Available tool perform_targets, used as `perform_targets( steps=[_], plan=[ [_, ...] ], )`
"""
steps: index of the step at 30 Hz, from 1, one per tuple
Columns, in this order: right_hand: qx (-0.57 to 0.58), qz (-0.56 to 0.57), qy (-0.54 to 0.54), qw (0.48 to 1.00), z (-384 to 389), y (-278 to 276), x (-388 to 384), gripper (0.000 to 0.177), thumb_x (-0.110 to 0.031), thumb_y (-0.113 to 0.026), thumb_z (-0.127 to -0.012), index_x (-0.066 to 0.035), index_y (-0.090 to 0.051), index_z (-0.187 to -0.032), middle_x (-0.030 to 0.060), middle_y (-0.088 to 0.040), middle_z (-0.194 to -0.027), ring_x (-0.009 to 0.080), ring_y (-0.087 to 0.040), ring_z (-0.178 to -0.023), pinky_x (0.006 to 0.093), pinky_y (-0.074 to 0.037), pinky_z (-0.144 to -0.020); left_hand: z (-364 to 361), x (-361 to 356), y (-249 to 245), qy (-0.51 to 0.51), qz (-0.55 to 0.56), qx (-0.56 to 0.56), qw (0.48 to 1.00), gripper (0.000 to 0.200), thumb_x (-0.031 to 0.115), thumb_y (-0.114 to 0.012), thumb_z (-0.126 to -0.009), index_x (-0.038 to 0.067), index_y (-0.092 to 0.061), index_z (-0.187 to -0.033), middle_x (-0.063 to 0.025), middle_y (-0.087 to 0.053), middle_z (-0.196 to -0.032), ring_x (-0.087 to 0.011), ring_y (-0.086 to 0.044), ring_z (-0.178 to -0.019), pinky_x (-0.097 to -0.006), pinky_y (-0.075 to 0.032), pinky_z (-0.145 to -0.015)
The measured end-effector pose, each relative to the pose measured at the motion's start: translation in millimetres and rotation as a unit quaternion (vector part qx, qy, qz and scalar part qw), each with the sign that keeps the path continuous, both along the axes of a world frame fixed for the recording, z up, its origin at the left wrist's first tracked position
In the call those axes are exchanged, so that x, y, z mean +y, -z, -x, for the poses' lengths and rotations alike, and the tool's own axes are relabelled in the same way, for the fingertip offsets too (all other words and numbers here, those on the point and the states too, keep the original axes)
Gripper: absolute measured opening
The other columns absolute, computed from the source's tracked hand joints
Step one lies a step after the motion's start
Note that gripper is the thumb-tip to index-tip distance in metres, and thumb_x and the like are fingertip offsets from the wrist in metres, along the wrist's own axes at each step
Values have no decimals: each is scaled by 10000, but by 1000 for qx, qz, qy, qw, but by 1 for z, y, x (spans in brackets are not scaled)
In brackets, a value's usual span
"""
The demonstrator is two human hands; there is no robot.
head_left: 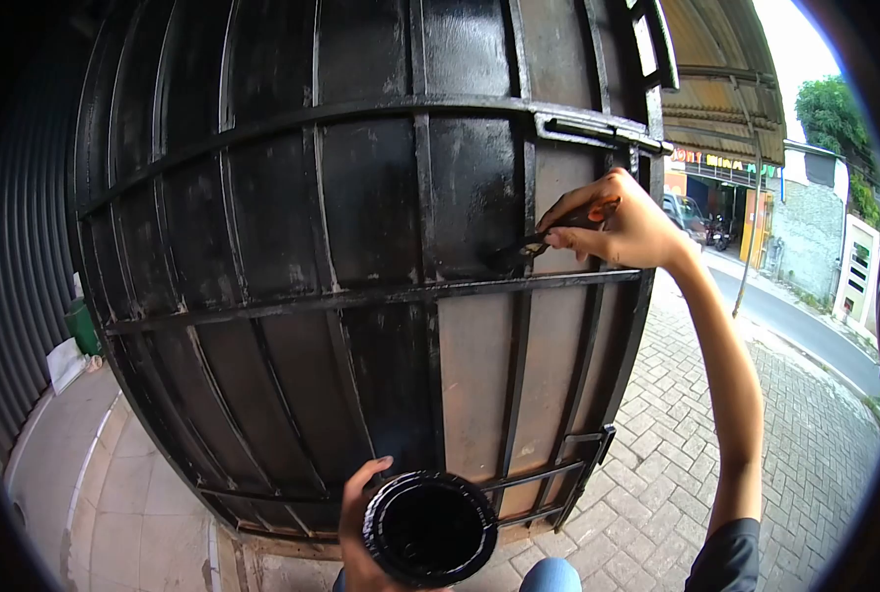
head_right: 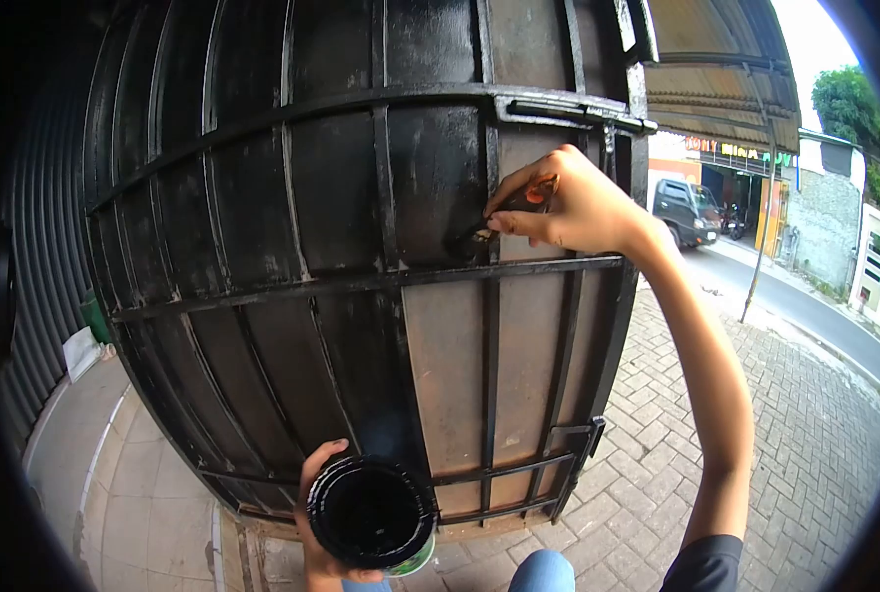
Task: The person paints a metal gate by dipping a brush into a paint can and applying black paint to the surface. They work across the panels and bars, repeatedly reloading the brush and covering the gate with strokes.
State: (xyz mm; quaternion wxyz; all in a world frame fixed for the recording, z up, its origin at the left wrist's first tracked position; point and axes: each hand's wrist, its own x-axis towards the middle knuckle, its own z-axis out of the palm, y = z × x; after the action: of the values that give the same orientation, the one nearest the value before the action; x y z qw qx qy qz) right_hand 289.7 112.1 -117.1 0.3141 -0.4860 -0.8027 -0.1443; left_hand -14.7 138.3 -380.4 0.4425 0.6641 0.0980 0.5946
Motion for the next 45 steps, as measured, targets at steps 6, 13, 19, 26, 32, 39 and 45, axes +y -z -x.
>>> perform_targets(
  steps=[6, 13, 19, 26, 32, 39, 45],
  plan=[
    [88, -13, -53, 995, 2, -8, 2, 184, -102, -709, -839, 47, -715, -947, 113, -707, -771, 130, -667, -592, 247, -535, -541, 18, -3, -15, -14, 34, -34, 999, 1278, 584, -902, -364, -51, -388, -1347, -133, -586, -1184, -230, -630, -1044, -349, -486, -967],
    [73, 57, -100, 991, 0, -3, 51, 184, -103, -723, -827, 23, -721, -962, 94, -707, -749, 123, -642, -554, 230, -526, -524, 15, -9, -24, 6, 42, -34, 999, 1293, 570, -912, -358, -45, -373, -1360, -126, -557, -1228, -220, -631, -1042, -341, -496, -952],
    [-27, 122, 2, 992, -8, -23, 31, 217, -160, -746, -822, -19, -735, -986, 90, -718, -776, 118, -633, -514, 228, -502, -482, 15, -11, -24, 19, 43, -29, 998, 1302, 553, -921, -355, -41, -360, -1368, -116, -549, -1240, -210, -632, -1037, -334, -505, -939],
    [-67, 78, 49, 993, -3, -42, 10, 194, -118, -747, -797, -21, -740, -965, 66, -707, -740, 107, -611, -505, 228, -492, -454, 15, -11, -28, -6, 53, -42, 998, 1296, 548, -920, -354, -37, -359, -1365, -89, -620, -1108, -198, -659, -968, -328, -526, -913],
    [11, 90, -55, 994, 28, -20, 37, 227, -163, -751, -824, -12, -728, -992, 36, -686, -687, 86, -578, -482, 213, -452, -425, 15, -7, -27, -7, 39, -24, 999, 1111, 440, -862, -479, -33, -371, -1357, -101, -620, -1106, -186, -659, -962, -316, -533, -890],
    [-19, 125, -7, 992, -7, -25, 44, 205, -180, -723, -832, -35, -734, -978, 58, -716, -752, 80, -640, -603, 219, -469, -441, 16, -11, -26, -15, 26, -17, 999, 801, 244, -773, -698, -29, -386, -1344, -117, -627, -1076, -169, -654, -958, -299, -533, -859],
    [-64, 86, -9, 994, -30, -34, 32, 154, -93, -722, -778, -38, -751, -918, 35, -696, -714, 81, -587, -534, 223, -421, -410, 21, -17, -34, -9, 2, -14, 1000, 883, 259, -853, -666, -31, -374, -1348, -121, -625, -1070, -183, -649, -976, -323, -534, -881]
  ],
)
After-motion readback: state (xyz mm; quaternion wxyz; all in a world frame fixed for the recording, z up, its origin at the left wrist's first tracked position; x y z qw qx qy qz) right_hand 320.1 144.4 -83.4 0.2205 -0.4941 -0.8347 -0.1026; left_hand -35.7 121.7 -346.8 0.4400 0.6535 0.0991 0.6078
